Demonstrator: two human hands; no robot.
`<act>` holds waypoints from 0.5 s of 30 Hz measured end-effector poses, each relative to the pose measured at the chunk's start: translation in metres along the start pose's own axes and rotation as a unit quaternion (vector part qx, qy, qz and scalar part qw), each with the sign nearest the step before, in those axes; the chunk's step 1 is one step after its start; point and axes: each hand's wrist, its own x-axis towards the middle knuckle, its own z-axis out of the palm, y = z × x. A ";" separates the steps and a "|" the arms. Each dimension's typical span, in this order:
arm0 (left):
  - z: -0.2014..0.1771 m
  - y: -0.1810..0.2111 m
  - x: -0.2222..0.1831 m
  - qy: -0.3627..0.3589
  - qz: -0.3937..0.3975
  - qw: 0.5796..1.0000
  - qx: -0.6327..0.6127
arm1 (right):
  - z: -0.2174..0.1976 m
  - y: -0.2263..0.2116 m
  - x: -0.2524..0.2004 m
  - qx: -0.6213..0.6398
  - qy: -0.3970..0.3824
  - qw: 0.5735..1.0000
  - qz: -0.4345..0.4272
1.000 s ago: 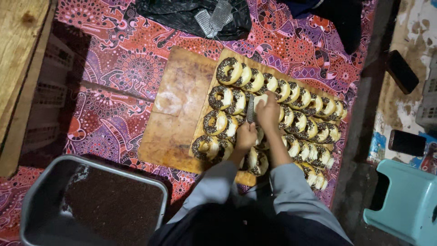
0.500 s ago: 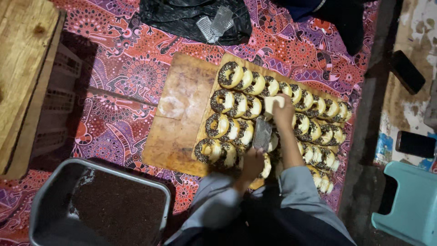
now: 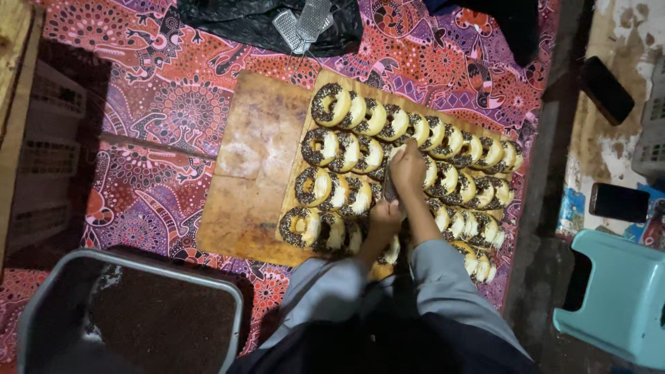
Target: The person dips donuts into a yellow spread and then into a dark crumb topping, placing them on a wooden board. Later, the person uses a grater to sprinkle white shavings over the arranged donuts.
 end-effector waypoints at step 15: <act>0.037 0.035 0.023 0.028 0.033 0.998 0.051 | -0.073 0.033 -0.008 0.038 -0.070 0.985 0.150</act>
